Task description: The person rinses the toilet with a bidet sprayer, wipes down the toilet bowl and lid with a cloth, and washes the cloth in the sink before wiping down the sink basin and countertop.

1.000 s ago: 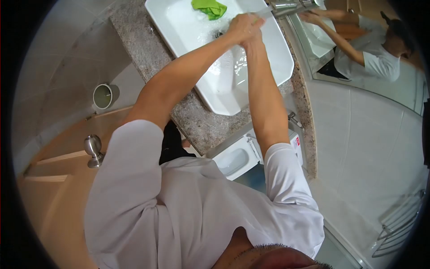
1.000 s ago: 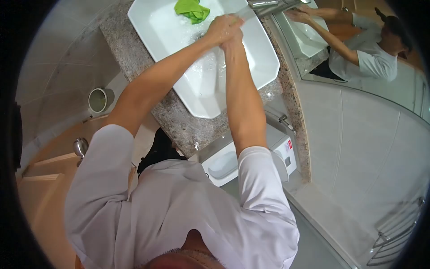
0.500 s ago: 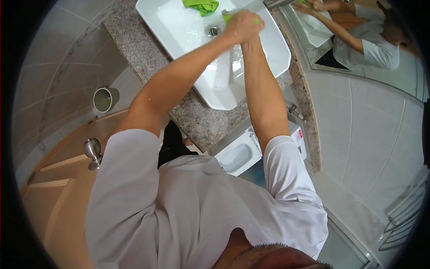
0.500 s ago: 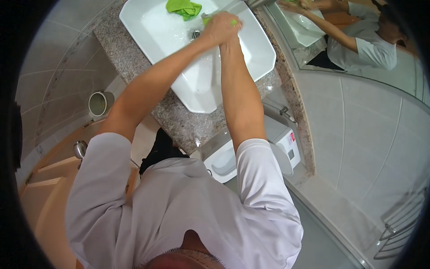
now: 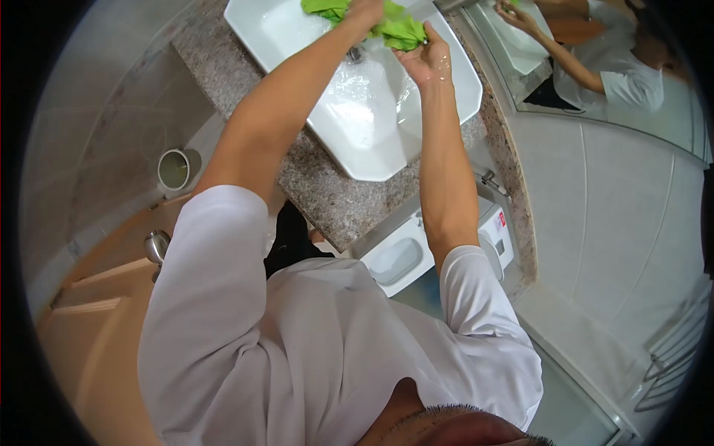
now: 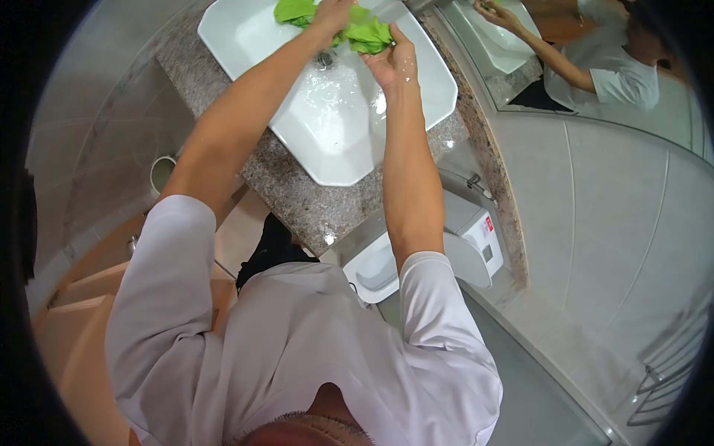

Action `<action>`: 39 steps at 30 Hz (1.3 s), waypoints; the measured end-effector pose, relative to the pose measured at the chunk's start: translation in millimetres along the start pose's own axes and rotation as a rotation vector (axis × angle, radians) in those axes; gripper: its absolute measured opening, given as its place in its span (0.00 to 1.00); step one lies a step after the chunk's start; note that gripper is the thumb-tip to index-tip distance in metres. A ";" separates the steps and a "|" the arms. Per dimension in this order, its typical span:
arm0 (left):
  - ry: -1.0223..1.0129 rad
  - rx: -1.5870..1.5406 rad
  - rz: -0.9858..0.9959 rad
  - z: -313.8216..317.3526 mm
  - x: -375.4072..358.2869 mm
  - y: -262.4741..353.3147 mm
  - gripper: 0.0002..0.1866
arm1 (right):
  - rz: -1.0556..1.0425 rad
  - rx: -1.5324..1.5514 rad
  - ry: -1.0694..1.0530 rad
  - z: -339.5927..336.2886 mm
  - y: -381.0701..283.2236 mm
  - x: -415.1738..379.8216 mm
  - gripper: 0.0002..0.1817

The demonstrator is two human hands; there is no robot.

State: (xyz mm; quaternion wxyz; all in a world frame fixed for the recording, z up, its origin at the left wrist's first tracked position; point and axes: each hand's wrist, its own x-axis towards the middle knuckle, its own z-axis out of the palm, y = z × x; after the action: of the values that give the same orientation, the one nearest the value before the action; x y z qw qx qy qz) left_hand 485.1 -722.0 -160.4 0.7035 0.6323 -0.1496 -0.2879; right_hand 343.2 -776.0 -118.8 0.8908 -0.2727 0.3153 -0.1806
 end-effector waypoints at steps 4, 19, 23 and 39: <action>-0.230 -0.348 -0.153 13.7 -19.6 8.0 0.18 | -0.011 -0.325 -0.073 1.6 4.4 -12.9 0.17; -0.089 -0.092 -0.061 12.0 -20.5 -22.5 0.21 | -0.336 -1.622 -0.114 -14.8 21.0 25.2 0.11; 0.035 -0.317 -0.118 11.7 -4.9 -20.3 0.14 | -0.541 -1.952 -0.055 -0.3 15.4 6.3 0.19; -0.021 0.482 0.491 21.1 20.5 116.3 0.22 | -0.436 -2.007 0.369 15.9 -24.7 -79.9 0.17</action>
State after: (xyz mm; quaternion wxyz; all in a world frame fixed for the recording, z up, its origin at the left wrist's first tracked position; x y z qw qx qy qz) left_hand 514.2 -747.1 -46.7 0.5804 0.7226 -0.3683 -0.0730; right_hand 291.3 -750.0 -56.6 0.1410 -0.9070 0.3956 -0.0315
